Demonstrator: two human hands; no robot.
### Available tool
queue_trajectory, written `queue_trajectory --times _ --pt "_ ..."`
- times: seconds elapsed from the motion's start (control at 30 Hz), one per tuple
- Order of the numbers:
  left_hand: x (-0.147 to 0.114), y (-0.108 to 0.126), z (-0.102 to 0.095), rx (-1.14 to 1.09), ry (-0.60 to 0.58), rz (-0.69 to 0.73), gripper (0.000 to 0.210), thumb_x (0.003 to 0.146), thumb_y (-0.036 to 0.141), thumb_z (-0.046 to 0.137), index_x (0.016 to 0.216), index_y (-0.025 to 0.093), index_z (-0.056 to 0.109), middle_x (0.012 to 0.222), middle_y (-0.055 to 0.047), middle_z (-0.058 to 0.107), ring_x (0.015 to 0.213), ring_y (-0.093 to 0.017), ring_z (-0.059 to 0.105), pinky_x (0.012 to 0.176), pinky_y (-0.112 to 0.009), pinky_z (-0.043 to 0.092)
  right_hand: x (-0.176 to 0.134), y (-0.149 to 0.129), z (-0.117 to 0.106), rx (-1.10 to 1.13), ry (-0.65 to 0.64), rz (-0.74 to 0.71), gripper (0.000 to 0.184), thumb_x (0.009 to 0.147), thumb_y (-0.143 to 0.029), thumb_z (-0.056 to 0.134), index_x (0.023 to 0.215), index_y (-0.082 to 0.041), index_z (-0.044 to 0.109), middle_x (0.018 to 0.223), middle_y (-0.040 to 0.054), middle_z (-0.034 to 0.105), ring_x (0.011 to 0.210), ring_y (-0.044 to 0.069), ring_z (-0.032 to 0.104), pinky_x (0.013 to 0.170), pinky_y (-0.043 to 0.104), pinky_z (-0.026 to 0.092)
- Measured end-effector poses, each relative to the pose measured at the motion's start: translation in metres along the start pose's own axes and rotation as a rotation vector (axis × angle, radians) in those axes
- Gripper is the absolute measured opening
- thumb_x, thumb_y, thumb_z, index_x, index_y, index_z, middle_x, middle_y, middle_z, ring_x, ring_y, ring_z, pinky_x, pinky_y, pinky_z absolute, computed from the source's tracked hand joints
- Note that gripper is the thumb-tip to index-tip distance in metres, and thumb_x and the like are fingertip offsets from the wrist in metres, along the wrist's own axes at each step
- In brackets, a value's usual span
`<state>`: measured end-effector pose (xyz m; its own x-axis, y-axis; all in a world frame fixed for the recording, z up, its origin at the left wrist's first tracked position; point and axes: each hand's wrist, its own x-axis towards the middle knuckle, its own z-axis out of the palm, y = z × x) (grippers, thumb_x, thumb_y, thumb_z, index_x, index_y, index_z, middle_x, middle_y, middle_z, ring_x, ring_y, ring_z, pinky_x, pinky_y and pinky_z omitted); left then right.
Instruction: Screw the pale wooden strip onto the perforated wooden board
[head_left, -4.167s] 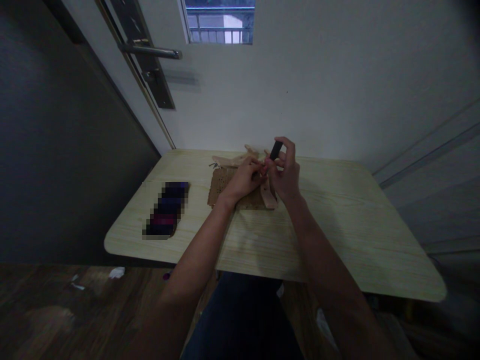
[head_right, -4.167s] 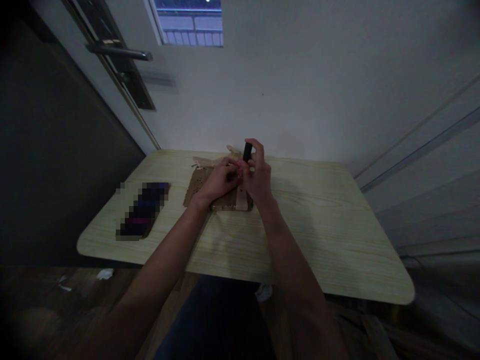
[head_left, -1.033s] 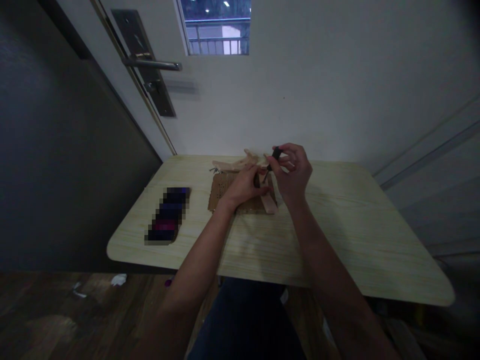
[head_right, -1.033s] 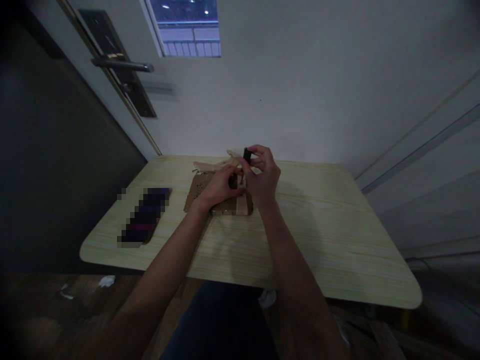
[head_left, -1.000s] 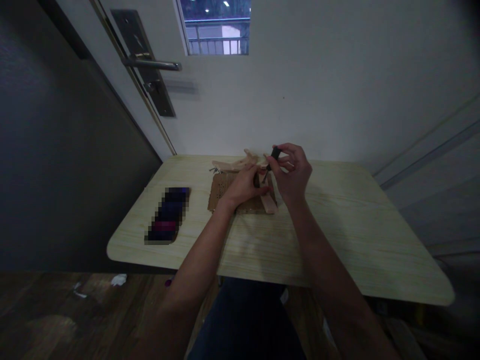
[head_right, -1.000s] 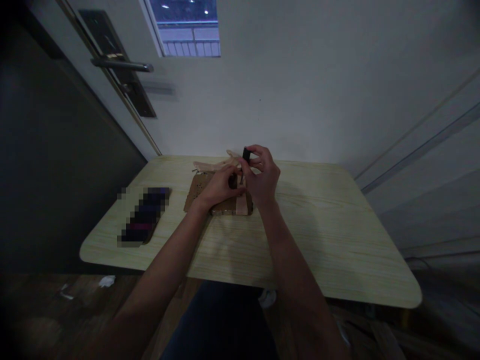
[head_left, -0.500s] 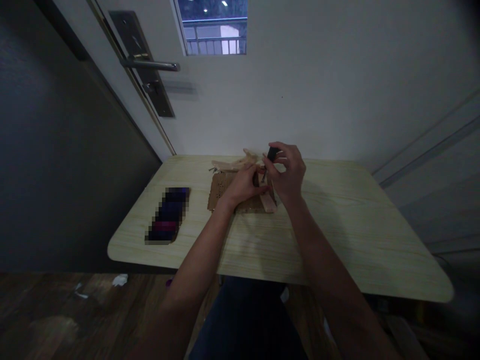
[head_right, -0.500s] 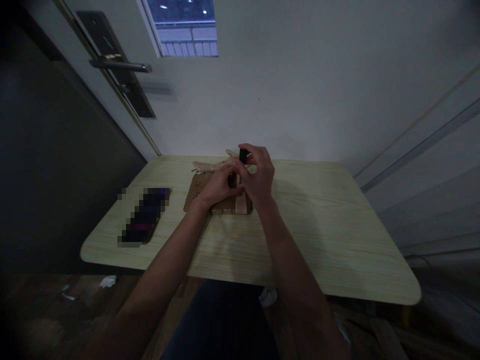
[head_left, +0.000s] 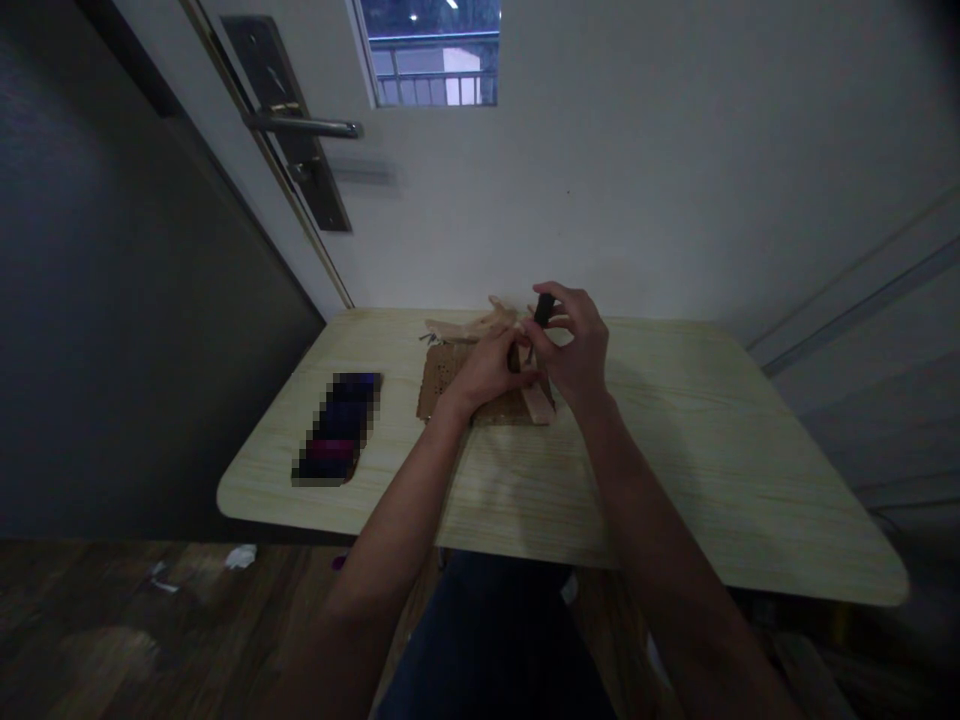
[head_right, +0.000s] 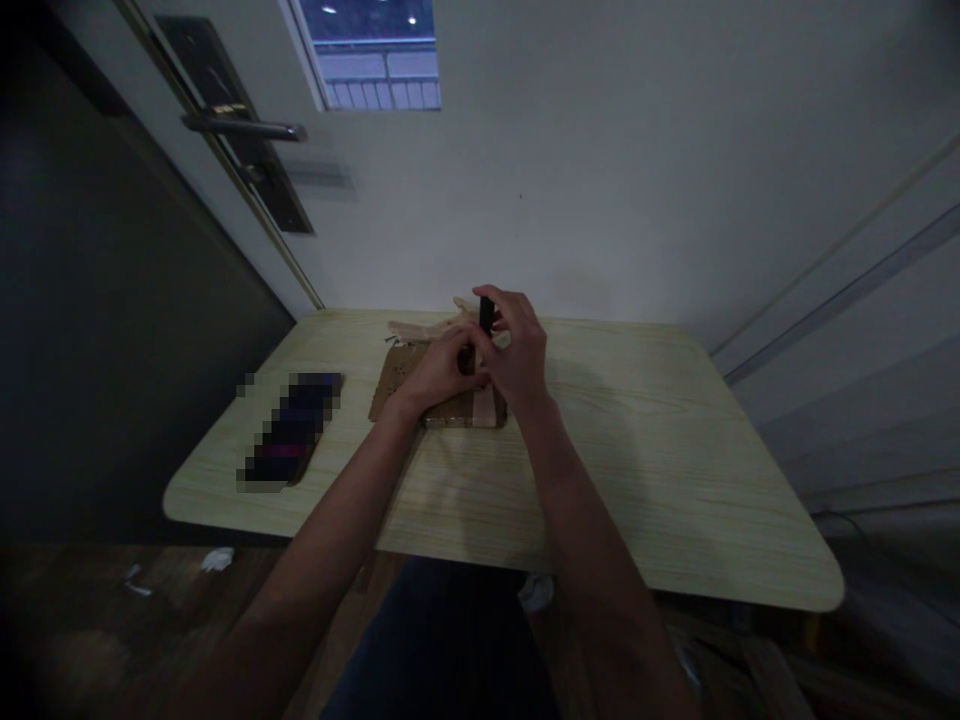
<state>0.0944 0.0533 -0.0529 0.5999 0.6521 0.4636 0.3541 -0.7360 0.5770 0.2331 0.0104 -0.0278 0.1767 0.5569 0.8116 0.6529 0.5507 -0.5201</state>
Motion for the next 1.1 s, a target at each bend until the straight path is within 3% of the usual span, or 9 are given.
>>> queue_trajectory --times 0.23,0.5,0.67,0.83,1.0,1.1 --pt "0.0 -0.001 0.0 0.011 0.0 -0.013 0.037 0.072 0.031 0.079 0.098 0.015 0.058 0.109 -0.01 0.062 0.098 -0.024 0.059 0.087 -0.038 0.049 -0.002 0.005 0.0 0.126 -0.018 0.132 0.034 0.086 -0.041 0.062 0.118 -0.029 0.061 0.116 0.003 0.07 0.083 0.014 0.07 0.064 0.024 0.063" --pt "0.0 0.0 0.0 0.015 -0.011 -0.015 0.034 0.073 0.029 0.078 0.097 0.014 0.058 0.108 -0.011 0.062 0.098 -0.024 0.059 0.086 -0.037 0.048 -0.001 -0.002 -0.003 0.158 -0.047 0.14 0.034 0.089 -0.046 0.057 0.118 -0.029 0.059 0.112 0.004 0.07 0.088 0.016 0.073 0.061 0.022 0.062" --pt "0.0 0.0 0.0 0.014 -0.004 -0.01 0.034 0.073 0.029 0.077 0.097 0.015 0.059 0.107 -0.01 0.062 0.099 -0.024 0.058 0.087 -0.038 0.048 -0.001 -0.003 -0.004 0.181 -0.083 0.139 0.036 0.09 -0.048 0.054 0.12 -0.029 0.058 0.114 0.0042 0.07 0.093 0.017 0.072 0.068 0.025 0.064" --pt "-0.001 -0.001 0.0 0.003 0.004 -0.003 0.035 0.073 0.03 0.078 0.099 0.015 0.059 0.109 -0.009 0.061 0.099 -0.024 0.058 0.088 -0.037 0.047 -0.001 -0.001 -0.004 0.132 -0.061 0.15 0.041 0.088 -0.049 0.056 0.123 -0.028 0.06 0.12 0.0059 0.069 0.083 0.016 0.071 0.065 0.026 0.064" --pt "-0.001 0.001 -0.001 0.014 -0.01 -0.026 0.036 0.072 0.032 0.078 0.098 0.015 0.06 0.106 -0.009 0.062 0.096 -0.023 0.059 0.085 -0.036 0.048 0.0 0.001 -0.009 0.128 -0.088 0.085 0.041 0.093 -0.047 0.047 0.126 -0.026 0.059 0.127 0.0083 0.066 0.102 0.019 0.071 0.081 0.032 0.063" --pt "-0.001 0.001 -0.001 0.024 -0.016 -0.028 0.037 0.073 0.032 0.078 0.099 0.015 0.059 0.105 -0.009 0.063 0.097 -0.024 0.059 0.085 -0.036 0.048 0.002 0.003 -0.009 0.163 -0.098 0.055 0.039 0.094 -0.045 0.047 0.125 -0.026 0.059 0.127 0.0077 0.067 0.103 0.019 0.071 0.088 0.033 0.062"
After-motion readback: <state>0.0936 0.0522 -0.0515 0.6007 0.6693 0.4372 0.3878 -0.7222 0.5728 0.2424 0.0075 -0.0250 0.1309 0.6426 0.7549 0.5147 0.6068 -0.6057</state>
